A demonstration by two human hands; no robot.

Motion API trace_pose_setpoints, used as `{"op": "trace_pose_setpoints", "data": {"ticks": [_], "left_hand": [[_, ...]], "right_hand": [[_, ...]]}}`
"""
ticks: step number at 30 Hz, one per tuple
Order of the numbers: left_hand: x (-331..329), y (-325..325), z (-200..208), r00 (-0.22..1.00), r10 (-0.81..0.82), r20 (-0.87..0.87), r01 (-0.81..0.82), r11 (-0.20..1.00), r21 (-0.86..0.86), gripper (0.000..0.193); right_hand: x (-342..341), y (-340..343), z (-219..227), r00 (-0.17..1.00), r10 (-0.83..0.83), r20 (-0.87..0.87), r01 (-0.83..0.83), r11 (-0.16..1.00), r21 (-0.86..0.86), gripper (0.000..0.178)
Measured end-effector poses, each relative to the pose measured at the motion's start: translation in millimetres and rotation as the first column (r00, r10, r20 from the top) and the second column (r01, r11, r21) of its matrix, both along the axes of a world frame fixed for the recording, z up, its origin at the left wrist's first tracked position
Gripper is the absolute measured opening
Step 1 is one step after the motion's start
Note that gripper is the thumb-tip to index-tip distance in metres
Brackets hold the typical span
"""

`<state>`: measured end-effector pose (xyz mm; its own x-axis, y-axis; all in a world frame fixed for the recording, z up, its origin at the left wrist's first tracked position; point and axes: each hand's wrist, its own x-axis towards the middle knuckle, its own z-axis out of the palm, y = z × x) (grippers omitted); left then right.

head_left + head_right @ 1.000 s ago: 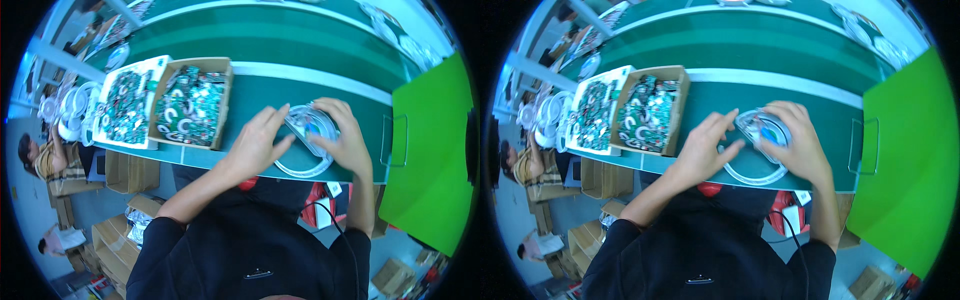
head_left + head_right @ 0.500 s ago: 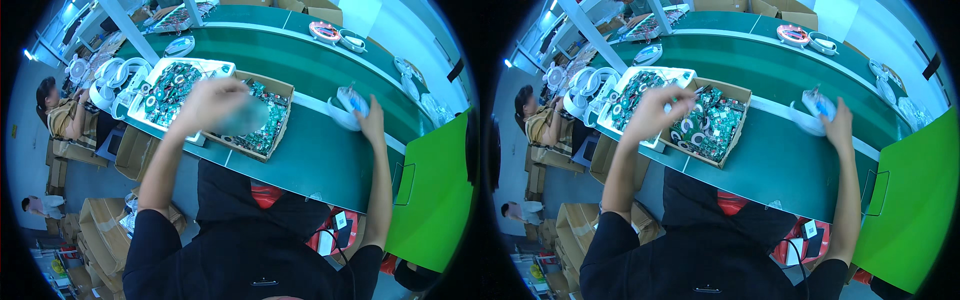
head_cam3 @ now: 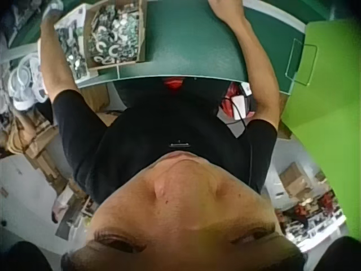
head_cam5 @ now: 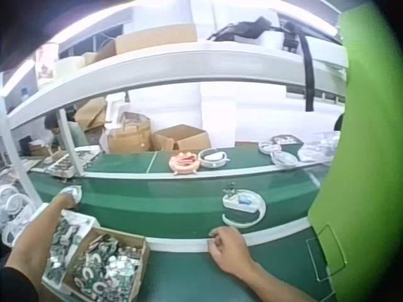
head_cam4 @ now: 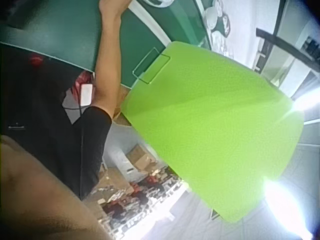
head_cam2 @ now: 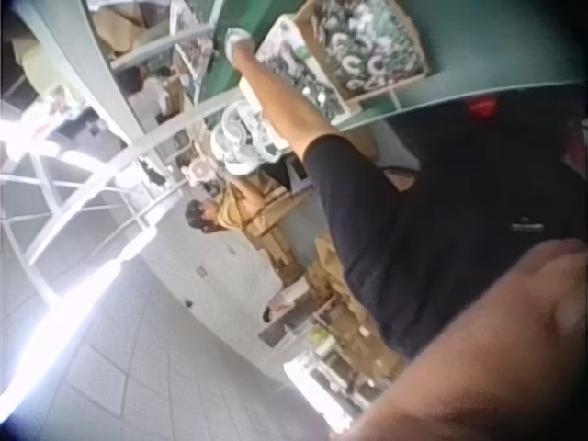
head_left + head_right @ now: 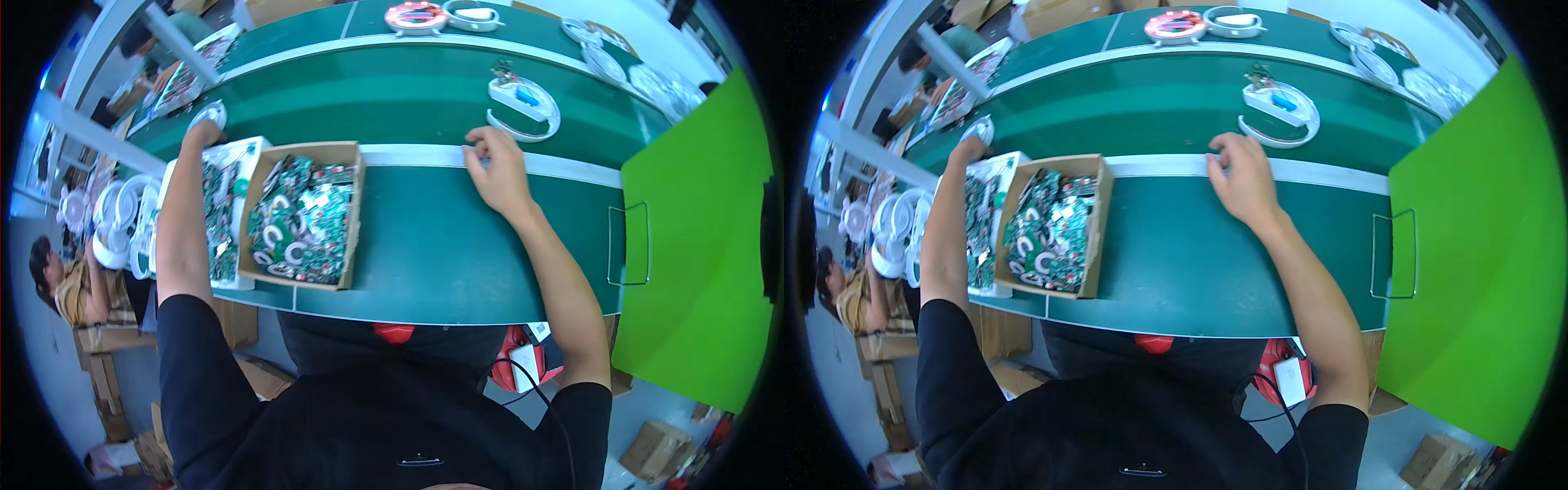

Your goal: The person assembles LED circuit boards by hand, wiring LED components into plastic fixtures from a box.

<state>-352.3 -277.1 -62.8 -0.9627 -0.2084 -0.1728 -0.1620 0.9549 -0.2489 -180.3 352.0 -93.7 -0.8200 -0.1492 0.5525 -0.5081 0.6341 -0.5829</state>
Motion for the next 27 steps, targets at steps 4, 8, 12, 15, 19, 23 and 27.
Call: {"op": "trace_pose_setpoints", "data": {"ticks": [4,8,12,15,19,23,27], "left_hand": [[36.9,-50.6,44.7,0.950,0.205,-0.236,-0.208,0.978,0.012,0.044],[27.8,57.5,52.2,0.925,-0.075,-0.372,0.097,0.994,0.040,0.035],[126.0,233.5,110.4,0.693,-0.434,-0.576,0.580,0.809,0.089,0.031],[236.9,344.1,126.8,0.554,-0.547,-0.628,0.789,0.586,0.186,0.025],[326.1,421.1,73.5,0.448,-0.645,-0.619,0.890,0.384,0.245,0.018],[355.3,465.5,24.2,0.461,-0.658,-0.595,0.887,0.329,0.324,0.028],[373.3,429.4,59.3,0.539,-0.541,-0.646,0.838,0.269,0.474,0.045]], "right_hand": [[-4.0,-26.1,14.9,0.994,0.108,-0.028,-0.111,0.987,-0.114,0.013],[-10.9,-10.0,6.1,0.998,0.058,0.008,-0.055,0.983,-0.177,0.013],[-8.6,3.8,14.0,0.863,0.321,0.390,-0.070,0.842,-0.535,0.037],[-1.8,12.1,28.8,0.551,0.700,0.454,-0.138,0.613,-0.778,0.073],[5.3,2.8,50.3,0.333,0.821,0.463,-0.084,0.515,-0.853,0.072],[-2.6,46.0,59.4,0.384,0.518,0.764,-0.449,0.828,-0.336,0.038],[18.9,61.3,61.9,0.408,0.418,0.812,-0.408,0.879,-0.247,0.036]]}}
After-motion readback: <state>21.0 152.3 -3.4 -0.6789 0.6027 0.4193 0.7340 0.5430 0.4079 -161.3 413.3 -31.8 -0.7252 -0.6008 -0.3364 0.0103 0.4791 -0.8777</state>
